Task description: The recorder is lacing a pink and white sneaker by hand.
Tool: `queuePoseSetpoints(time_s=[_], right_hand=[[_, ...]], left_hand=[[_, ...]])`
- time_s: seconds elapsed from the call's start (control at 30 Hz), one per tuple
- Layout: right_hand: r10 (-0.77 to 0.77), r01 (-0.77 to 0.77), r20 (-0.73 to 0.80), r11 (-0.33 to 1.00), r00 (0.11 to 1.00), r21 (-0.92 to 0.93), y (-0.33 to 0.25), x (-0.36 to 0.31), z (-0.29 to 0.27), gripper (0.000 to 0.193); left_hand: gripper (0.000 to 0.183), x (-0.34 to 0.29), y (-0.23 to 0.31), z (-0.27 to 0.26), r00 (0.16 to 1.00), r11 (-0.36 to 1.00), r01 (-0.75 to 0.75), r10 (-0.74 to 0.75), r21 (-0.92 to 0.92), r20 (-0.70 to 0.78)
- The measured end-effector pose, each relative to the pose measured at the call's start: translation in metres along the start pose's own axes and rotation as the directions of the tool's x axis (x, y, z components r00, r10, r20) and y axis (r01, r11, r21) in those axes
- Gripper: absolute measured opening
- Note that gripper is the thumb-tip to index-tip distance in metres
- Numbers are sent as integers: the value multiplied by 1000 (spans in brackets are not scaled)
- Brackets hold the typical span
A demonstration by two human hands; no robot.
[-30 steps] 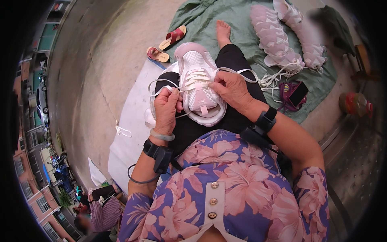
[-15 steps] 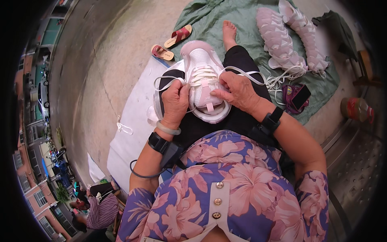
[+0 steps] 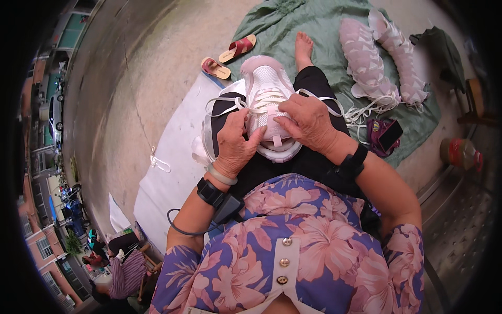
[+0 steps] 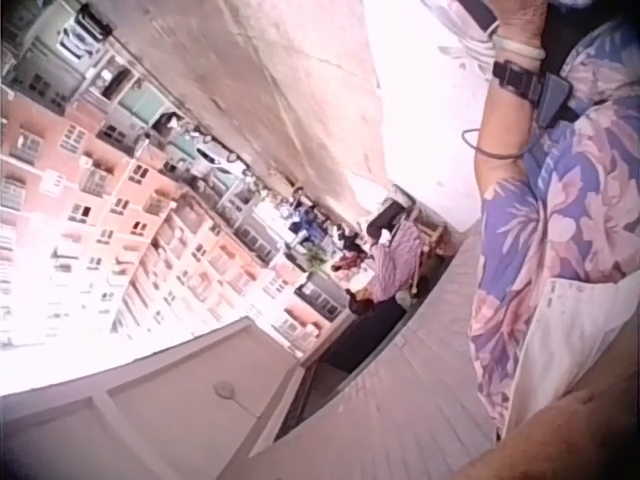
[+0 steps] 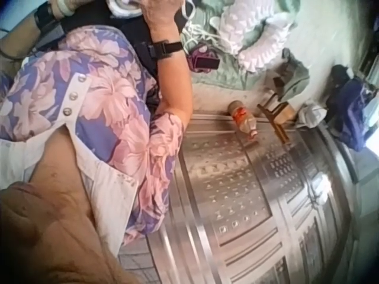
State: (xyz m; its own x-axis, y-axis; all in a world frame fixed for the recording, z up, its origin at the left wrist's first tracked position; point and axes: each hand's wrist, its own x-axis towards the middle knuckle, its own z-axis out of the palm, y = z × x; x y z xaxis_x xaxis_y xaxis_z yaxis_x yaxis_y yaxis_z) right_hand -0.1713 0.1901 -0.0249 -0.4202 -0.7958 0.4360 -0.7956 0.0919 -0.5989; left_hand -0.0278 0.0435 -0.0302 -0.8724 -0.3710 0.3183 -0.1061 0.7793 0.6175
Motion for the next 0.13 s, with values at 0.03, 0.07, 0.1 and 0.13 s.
queuePoseSetpoints(time_s=[0.03,0.07,0.1,0.13], right_hand=[[-5,5,0,1000,1000,1,-6,5,4,17],[-54,54,11,998,998,14,-11,8,6,15],[-104,104,21,994,994,28,-15,11,9,13],[-107,107,23,994,994,25,-16,12,9,13]], left_hand=[[46,-2,-1,-1,1000,1000,1,-1,3,-4],[45,-2,-2,0,1000,1000,-16,16,23,-13],[43,-3,-2,0,999,999,-31,32,45,-22],[46,-4,-2,0,999,999,26,-27,27,18]])
